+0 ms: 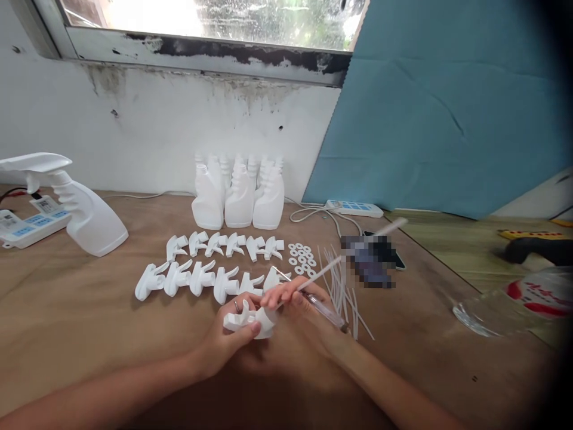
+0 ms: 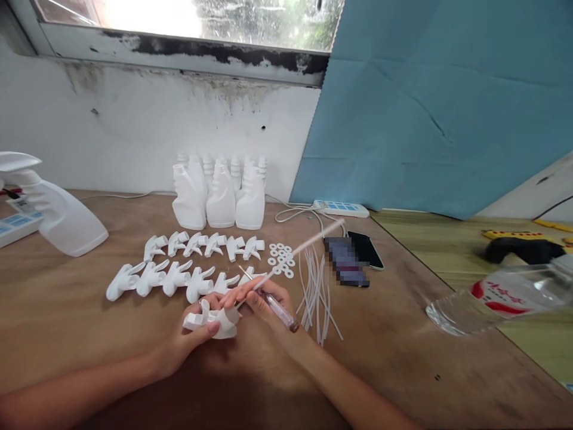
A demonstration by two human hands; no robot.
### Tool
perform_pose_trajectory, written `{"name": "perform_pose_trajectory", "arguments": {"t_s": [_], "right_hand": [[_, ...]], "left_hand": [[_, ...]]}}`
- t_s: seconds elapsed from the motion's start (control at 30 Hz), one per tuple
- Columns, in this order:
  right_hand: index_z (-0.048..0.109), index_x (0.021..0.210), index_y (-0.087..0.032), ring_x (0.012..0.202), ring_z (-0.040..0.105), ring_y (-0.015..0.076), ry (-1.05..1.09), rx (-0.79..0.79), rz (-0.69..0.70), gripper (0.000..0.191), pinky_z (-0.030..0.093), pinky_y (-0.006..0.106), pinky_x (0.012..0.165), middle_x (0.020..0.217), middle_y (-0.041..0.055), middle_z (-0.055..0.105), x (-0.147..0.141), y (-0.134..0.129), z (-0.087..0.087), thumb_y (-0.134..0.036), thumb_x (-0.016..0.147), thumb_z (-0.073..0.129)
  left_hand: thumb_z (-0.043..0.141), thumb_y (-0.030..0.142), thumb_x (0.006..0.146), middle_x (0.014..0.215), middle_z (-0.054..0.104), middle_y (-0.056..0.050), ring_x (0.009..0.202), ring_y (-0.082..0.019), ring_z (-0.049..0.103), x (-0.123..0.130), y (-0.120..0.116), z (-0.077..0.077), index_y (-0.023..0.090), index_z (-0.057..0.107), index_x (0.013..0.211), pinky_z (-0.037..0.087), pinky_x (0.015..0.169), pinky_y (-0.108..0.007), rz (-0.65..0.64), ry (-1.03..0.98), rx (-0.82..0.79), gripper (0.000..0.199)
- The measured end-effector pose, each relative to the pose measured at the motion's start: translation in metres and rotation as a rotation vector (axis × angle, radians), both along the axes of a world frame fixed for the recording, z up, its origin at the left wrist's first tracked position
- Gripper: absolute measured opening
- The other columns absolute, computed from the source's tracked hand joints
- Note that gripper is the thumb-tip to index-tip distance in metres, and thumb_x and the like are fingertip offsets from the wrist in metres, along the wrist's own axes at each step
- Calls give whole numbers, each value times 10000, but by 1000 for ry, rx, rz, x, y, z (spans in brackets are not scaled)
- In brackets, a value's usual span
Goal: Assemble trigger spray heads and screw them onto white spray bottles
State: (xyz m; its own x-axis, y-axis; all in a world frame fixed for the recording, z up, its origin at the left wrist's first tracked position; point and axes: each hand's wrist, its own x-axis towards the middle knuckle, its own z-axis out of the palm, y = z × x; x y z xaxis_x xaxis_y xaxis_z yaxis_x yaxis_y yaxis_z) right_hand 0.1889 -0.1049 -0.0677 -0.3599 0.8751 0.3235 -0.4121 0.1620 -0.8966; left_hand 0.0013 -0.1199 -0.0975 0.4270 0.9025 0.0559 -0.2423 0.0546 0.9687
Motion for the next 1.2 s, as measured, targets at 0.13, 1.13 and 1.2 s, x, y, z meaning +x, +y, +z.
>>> {"name": "perform_pose_trajectory", "arguments": {"t_s": [0.13,1.13,1.2], "right_hand": [[580,815,-215,551,448,123,125,-154,119,216,435,315,615,577,-46,403,-7,-5,5,-406,915,571],[660,965,-196,578,538,121,-643,275,-109,325,424,239,521,711,14,599,32,11,54,-457,943,467],[624,883,-187,633,586,120,-607,298,-2,148,447,226,545,775,19,639,14,14,43,-333,867,608]], "left_hand": [[640,313,729,760,666,-67,716,-225,647,-3,4,1,145,595,917,483,687,-315,-138,-108,-136,256],[602,418,863,674,520,1,486,-57,405,-6,17,-4,139,552,738,335,512,-207,-79,-297,-516,310],[615,421,853,624,513,5,472,-61,429,-5,17,-5,133,570,732,327,485,-198,-61,-252,-505,316]]}}
